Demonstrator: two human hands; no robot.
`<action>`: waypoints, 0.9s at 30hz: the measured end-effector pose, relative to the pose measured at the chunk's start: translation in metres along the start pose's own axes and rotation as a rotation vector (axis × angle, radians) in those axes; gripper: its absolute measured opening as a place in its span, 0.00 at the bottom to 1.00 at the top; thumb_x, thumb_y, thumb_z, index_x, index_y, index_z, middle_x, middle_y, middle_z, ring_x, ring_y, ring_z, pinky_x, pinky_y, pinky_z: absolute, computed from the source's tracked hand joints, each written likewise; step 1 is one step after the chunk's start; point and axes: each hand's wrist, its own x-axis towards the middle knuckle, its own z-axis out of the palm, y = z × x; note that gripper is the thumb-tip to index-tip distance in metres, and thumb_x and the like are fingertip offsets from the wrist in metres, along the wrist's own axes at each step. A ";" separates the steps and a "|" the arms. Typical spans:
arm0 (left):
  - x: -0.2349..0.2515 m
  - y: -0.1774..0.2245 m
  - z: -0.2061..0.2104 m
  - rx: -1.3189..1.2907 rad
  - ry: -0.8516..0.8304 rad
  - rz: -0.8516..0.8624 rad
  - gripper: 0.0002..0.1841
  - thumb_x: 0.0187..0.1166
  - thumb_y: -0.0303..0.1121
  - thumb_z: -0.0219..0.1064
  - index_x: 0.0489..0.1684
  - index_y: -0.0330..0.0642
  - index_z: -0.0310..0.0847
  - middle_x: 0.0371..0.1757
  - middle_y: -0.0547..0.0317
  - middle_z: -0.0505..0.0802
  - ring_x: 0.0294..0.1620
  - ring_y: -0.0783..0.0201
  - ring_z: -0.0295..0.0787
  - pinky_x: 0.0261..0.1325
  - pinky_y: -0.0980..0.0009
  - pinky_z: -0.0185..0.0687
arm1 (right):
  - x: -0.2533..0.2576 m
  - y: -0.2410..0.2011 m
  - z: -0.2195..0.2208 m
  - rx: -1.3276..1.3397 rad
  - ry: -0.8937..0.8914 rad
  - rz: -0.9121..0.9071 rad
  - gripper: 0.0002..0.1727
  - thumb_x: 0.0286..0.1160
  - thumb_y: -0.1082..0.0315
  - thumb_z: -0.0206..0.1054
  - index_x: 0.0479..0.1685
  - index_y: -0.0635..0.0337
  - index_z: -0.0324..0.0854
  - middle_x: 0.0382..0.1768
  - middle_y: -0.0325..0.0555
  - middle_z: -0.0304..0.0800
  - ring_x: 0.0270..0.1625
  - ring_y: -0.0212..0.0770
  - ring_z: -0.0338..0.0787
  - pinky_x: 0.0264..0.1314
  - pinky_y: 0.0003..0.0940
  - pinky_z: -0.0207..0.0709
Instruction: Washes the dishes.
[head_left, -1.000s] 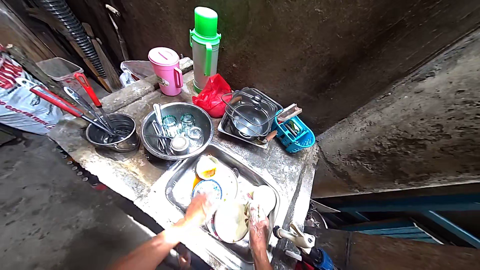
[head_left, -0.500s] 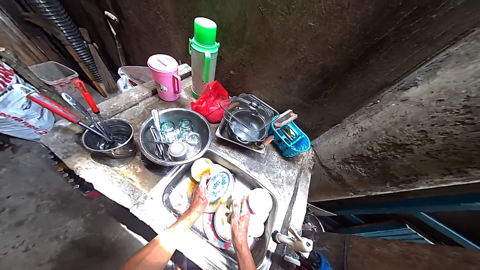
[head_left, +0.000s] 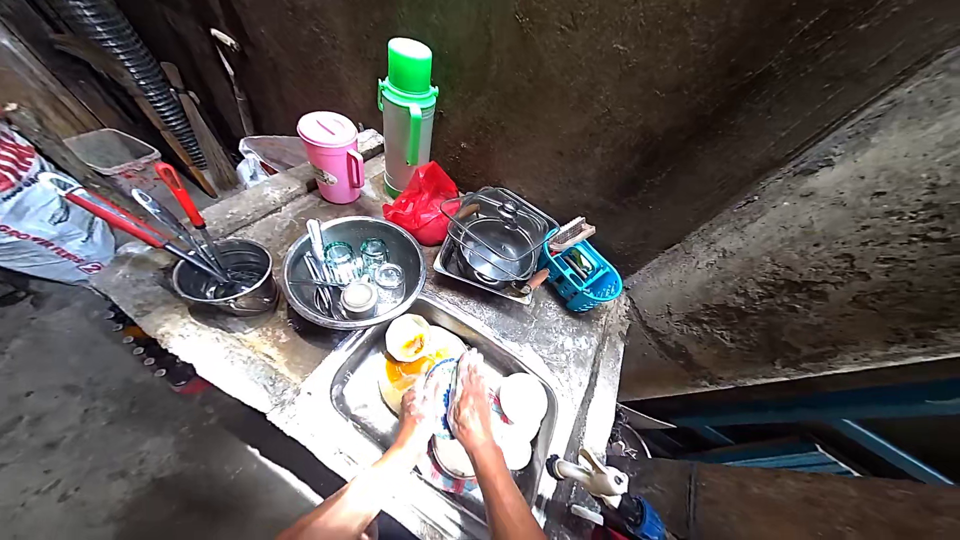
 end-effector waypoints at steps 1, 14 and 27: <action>-0.005 -0.002 0.006 -0.021 -0.011 -0.030 0.21 0.92 0.39 0.55 0.72 0.32 0.80 0.72 0.43 0.87 0.75 0.56 0.81 0.81 0.58 0.72 | 0.007 -0.006 0.000 0.031 -0.014 0.059 0.32 0.88 0.66 0.48 0.90 0.72 0.57 0.90 0.66 0.58 0.94 0.59 0.55 0.96 0.50 0.47; -0.027 -0.004 0.000 -0.130 -0.113 -0.083 0.24 0.93 0.45 0.53 0.74 0.36 0.78 0.71 0.48 0.87 0.72 0.60 0.82 0.77 0.60 0.76 | 0.013 -0.011 -0.010 -0.061 0.029 0.034 0.32 0.80 0.67 0.57 0.87 0.57 0.68 0.80 0.53 0.78 0.83 0.51 0.77 0.86 0.52 0.67; -0.007 -0.021 -0.014 -0.408 -0.614 -0.471 0.22 0.78 0.49 0.73 0.63 0.46 0.81 0.46 0.58 0.93 0.43 0.66 0.91 0.47 0.68 0.89 | -0.031 -0.004 0.020 1.490 0.522 0.535 0.25 0.95 0.57 0.41 0.77 0.64 0.71 0.63 0.56 0.86 0.63 0.43 0.87 0.67 0.43 0.83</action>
